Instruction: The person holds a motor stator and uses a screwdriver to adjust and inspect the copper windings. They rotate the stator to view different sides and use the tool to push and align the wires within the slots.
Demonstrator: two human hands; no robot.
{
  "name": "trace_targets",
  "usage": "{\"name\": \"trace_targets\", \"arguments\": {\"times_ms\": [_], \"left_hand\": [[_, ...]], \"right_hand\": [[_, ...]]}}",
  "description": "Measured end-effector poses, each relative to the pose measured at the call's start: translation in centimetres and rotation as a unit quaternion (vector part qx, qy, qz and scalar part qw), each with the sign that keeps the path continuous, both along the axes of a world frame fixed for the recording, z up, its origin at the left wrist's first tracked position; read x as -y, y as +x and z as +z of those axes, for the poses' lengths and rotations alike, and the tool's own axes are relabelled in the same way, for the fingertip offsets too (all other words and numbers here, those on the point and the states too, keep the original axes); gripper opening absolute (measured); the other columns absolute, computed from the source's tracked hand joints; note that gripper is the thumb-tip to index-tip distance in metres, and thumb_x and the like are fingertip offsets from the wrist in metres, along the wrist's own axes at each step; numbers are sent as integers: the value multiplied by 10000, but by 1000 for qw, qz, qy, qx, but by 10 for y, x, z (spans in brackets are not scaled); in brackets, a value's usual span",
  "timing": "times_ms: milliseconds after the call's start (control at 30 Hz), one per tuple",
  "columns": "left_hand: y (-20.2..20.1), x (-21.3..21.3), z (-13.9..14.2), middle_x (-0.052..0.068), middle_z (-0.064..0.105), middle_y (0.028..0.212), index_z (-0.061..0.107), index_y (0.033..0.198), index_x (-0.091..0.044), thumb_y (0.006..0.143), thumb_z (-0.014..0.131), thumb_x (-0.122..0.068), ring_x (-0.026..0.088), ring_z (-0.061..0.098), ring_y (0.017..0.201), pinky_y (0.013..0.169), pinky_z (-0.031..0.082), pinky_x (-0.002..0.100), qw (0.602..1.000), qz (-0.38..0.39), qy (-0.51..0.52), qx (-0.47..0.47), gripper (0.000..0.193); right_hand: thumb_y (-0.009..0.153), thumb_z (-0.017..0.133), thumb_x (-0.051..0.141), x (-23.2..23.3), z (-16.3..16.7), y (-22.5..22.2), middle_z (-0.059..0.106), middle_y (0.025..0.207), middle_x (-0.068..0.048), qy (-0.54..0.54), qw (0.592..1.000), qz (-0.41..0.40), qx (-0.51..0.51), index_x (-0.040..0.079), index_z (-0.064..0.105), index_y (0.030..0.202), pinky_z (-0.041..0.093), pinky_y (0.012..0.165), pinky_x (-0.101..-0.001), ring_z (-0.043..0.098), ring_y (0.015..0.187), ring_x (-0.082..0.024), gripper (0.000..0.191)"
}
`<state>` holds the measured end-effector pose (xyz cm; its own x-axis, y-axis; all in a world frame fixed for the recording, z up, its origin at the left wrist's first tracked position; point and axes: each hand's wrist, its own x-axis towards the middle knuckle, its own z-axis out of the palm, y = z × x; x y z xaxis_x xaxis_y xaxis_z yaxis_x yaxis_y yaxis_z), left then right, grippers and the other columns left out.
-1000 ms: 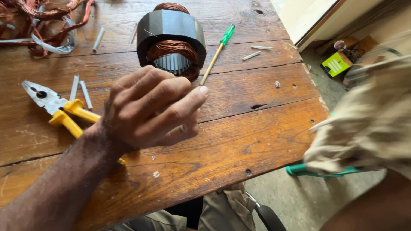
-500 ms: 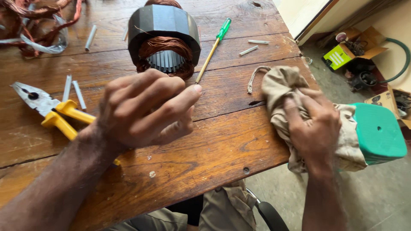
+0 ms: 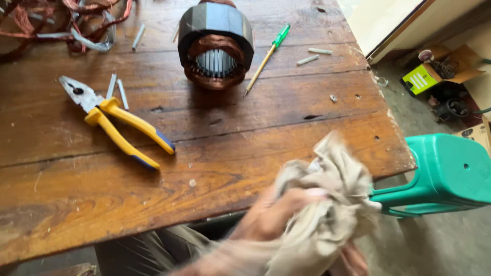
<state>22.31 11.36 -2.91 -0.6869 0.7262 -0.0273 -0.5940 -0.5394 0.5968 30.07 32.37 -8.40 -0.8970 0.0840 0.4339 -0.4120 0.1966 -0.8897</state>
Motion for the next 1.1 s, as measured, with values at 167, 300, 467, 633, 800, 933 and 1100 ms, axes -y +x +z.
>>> {"name": "trace_targets", "arguments": {"times_ms": [167,300,467,633,800,933,1100], "left_hand": [[46,4,-66,95,634,1091,580,1290,31,1061,682,-270,197,596,995,874,495,337,982,127,-128,61,391],[69,-6,-76,96,638,1113,585,1293,20,1052,685,-255,207,603,1026,899,503,350,980,80,-174,-58,379],[83,-28,-63,97,642,1139,592,1295,7,1040,689,-236,220,612,1065,931,514,366,970,55,-182,-149,366],[64,-17,-67,98,647,1166,598,1298,-6,1029,693,-217,233,621,1104,962,524,383,961,47,-198,-185,355],[46,-6,-67,100,652,1192,604,1301,-19,1017,697,-199,245,630,1143,994,535,399,950,46,-213,-224,348],[47,1,-56,101,656,1214,610,1303,-30,1008,701,-184,256,637,1174,1019,543,412,936,49,-230,-263,345],[29,18,-38,102,661,1240,616,1306,-43,996,705,-165,268,646,1213,1051,553,429,909,60,-242,-333,344]], "right_hand": [[1062,699,221,19,-8,5,660,1215,-171,-112,993,0,28,-12,697,1163,487,991,-455,622,1138,-335,254],[1048,707,222,42,-15,11,650,1231,-174,-123,985,63,103,-12,692,1173,479,1006,-458,609,1159,-336,266],[1030,717,223,28,-17,19,638,1251,-177,-58,942,237,230,-13,684,1185,468,1026,-461,593,1185,-337,284],[1013,727,223,23,-22,21,626,1272,-180,-70,937,231,253,-14,677,1198,457,1045,-464,577,1211,-338,305],[996,737,224,27,-25,17,614,1292,-184,-73,938,220,259,-14,670,1211,446,1064,-468,561,1237,-339,328],[982,745,225,15,-17,16,604,1308,-186,-64,941,210,258,-15,664,1221,437,1079,-470,548,1258,-340,348],[965,755,226,6,-1,7,592,1329,-190,-42,955,170,239,-15,657,1233,426,1098,-473,532,1284,-340,375]]}}
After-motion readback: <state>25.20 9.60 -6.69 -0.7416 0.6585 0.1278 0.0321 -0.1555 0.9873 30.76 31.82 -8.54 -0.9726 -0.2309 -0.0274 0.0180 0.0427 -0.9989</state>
